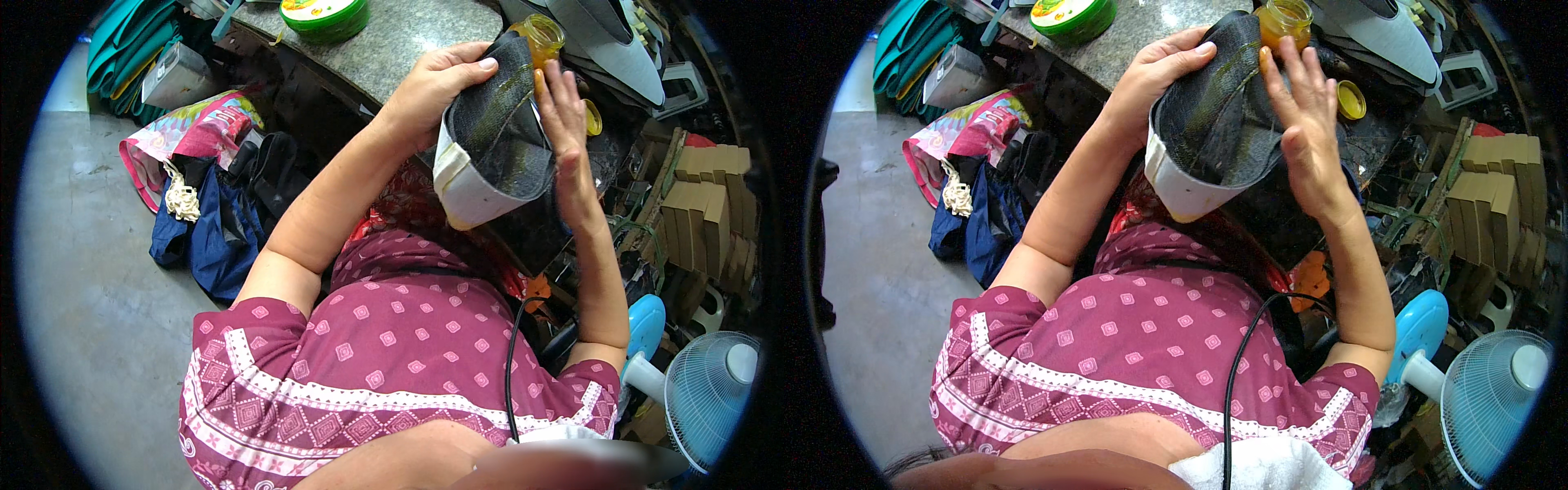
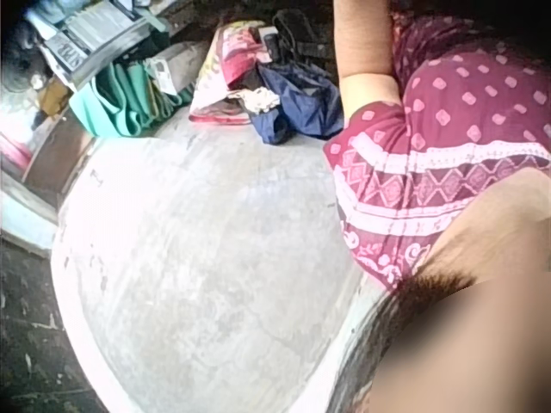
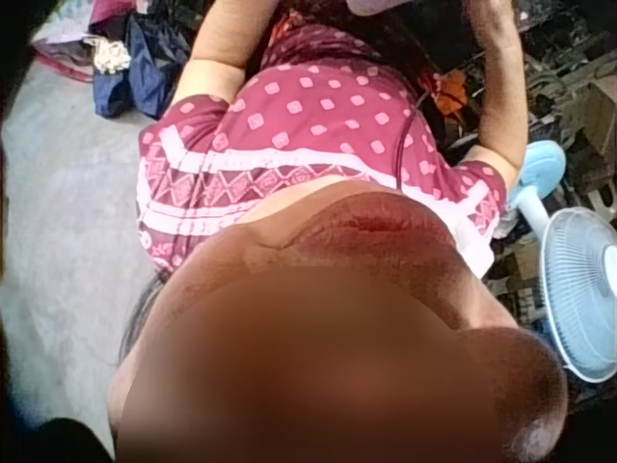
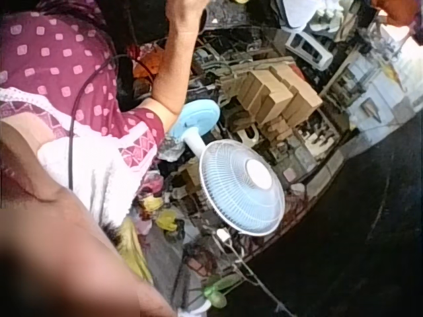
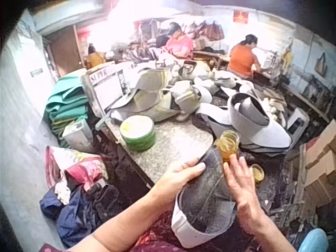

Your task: The person applies glue to the edges of a shoe upper and a sole piece, then presses them together. They repeat this process with additional shoe parts, using scissors to trim excess material and ensuring the pieces are aligned.

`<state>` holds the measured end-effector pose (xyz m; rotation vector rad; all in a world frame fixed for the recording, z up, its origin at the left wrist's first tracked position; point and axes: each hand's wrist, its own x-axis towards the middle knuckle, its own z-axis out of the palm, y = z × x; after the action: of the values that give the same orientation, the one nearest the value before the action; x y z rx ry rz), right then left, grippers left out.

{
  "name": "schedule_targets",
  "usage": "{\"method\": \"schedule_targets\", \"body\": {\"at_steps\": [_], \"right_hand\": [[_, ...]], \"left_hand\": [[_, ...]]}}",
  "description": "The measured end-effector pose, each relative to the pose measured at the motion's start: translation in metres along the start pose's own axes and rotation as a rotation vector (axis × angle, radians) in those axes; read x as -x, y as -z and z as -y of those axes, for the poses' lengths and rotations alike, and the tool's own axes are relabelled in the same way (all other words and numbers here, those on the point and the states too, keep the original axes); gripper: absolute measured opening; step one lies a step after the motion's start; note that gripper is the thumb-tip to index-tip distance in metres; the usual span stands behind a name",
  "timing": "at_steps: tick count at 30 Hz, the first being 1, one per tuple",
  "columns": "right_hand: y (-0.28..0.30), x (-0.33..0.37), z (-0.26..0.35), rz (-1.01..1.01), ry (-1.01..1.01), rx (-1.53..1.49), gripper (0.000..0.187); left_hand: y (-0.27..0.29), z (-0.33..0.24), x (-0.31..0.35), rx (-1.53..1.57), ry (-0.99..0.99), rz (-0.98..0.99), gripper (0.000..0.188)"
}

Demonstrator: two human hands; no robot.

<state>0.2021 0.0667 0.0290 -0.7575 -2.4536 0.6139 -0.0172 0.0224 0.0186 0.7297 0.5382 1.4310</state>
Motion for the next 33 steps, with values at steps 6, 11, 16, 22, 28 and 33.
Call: {"method": "schedule_targets", "body": {"at_steps": [6, 11, 16, 22, 28, 33], "right_hand": [[0.008, 0.007, 0.005, 0.031, 0.044, -0.124, 0.106], [0.016, -0.007, 0.001, -0.073, 0.003, -0.099, 0.105], [0.009, -0.003, 0.016, 0.014, 0.083, 0.16, 0.102], [-0.002, 0.006, 0.041, 0.051, 0.292, 0.451, 0.085], [0.049, -0.025, 0.017, -0.108, 0.32, -0.042, 0.08], [0.092, -0.066, -0.045, -0.245, 0.181, 0.502, 0.033]], "left_hand": [[-0.001, -0.001, 0.004, -0.036, -0.005, -0.027, 0.036], [-0.009, 0.001, 0.006, -0.126, 0.002, -0.02, 0.038], [-0.011, 0.0, 0.005, -0.268, -0.047, -0.061, 0.037], [-0.002, -0.002, 0.002, -0.424, -0.021, -0.092, 0.037], [-0.001, -0.037, 0.004, -0.793, -0.074, 0.021, 0.038], [-0.019, -0.082, 0.032, -1.599, -0.43, 0.325, 0.036]]}}
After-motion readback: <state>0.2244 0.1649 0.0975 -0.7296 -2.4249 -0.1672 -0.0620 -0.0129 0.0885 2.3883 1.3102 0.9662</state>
